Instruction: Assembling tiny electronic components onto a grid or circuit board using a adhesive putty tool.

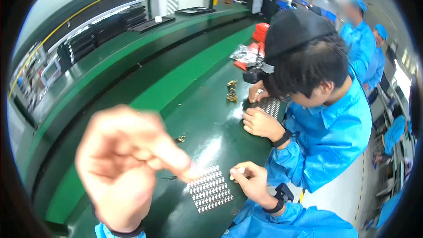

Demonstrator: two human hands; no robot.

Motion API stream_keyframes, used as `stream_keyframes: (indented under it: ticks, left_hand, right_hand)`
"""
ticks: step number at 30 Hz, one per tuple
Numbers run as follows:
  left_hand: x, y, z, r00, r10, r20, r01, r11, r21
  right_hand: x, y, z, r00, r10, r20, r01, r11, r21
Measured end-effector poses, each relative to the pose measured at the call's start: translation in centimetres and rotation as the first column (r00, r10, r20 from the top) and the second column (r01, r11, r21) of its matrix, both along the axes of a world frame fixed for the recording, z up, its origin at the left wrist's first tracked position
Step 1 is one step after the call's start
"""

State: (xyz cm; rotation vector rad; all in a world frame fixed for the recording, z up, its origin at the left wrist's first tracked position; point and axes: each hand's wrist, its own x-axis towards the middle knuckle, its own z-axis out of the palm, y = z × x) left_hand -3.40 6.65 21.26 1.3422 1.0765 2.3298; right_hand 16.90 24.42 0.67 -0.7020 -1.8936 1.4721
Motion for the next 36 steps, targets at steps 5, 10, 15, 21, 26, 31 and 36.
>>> stream_keyframes:
  ticks: [5, 10, 15, 21, 26, 31, 36]
  left_hand:
    - [-0.1, -2.3, -8.9, 0.967, 0.256, 0.005, -0.186, 0.715, -0.674]
    - [-2.8, -7.6, -17.9, 0.775, 0.500, -0.386, -0.614, 0.450, -0.649]
    - [-4.0, -10.3, -21.6, 0.764, 0.596, -0.247, -0.584, 0.476, -0.657]
    - [-1.9, -8.6, -17.4, 0.766, 0.481, -0.427, -0.582, 0.237, -0.778]
    - [-1.1, -9.4, -17.1, 0.761, 0.488, -0.427, -0.586, 0.236, -0.775]
    - [-1.5, -11.2, -18.2, 0.765, 0.416, -0.491, -0.588, 0.141, -0.797]
    - [-0.1, -5.7, -18.0, 0.582, 0.369, -0.724, -0.812, 0.306, -0.497]
  right_hand:
    - [-5.3, 2.6, 5.0, 0.928, 0.328, -0.176, -0.360, 0.909, -0.208]
    - [-18.8, 4.5, 7.1, 0.890, 0.370, -0.266, -0.393, 0.919, -0.037]
    - [-25.4, 5.7, 3.9, 0.950, 0.239, -0.201, -0.248, 0.969, -0.021]
    - [-23.9, 3.6, 3.3, 0.970, 0.167, -0.176, -0.176, 0.984, -0.038]
    - [-22.8, 1.7, 3.3, 0.943, 0.300, -0.143, -0.307, 0.951, -0.027]
    - [-23.2, 1.0, 2.5, 0.933, 0.252, -0.256, -0.225, 0.966, 0.131]
    - [-22.8, 3.0, 3.0, 0.919, 0.280, -0.279, -0.204, 0.940, 0.274]
